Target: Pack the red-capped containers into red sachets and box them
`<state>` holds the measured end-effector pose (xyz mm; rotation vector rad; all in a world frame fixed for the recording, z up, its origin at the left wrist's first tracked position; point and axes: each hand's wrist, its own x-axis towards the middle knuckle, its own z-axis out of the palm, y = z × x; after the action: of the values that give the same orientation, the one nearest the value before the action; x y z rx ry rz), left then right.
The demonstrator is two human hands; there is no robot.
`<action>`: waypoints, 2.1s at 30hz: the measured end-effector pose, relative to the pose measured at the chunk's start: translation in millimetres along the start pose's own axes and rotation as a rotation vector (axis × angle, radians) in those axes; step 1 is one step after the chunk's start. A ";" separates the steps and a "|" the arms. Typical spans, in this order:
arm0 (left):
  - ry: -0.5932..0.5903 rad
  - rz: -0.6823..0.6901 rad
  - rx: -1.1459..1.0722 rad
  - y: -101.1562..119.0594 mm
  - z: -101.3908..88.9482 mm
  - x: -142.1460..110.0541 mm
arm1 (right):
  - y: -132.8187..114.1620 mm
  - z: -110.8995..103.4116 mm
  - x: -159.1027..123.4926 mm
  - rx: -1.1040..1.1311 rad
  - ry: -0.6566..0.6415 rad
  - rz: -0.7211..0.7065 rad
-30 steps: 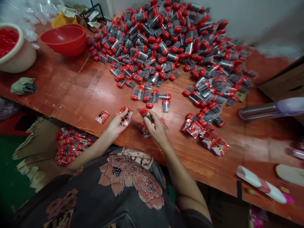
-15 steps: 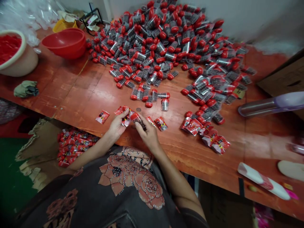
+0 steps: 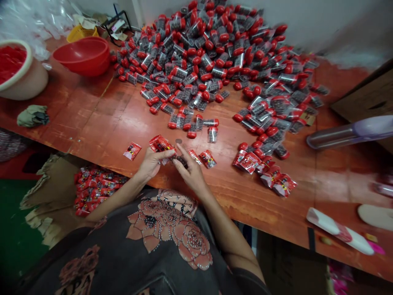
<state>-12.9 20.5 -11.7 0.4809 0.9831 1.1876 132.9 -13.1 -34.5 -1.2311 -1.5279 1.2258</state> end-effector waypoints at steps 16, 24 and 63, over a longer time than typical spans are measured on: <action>0.063 -0.015 -0.011 -14.7 5.6 -13.4 | 4.2 22.7 -14.2 0.094 0.274 0.068; 0.223 0.117 -0.065 -33.7 15.1 -25.5 | 9.1 29.7 -20.8 -0.070 0.320 -0.019; 0.046 0.092 0.207 -16.1 2.5 -15.2 | 14.9 29.8 -18.2 0.213 0.256 0.025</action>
<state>-2.7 1.4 -16.9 0.6709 1.1396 1.1886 110.9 -35.9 -55.4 -1.2160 -1.1685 1.1642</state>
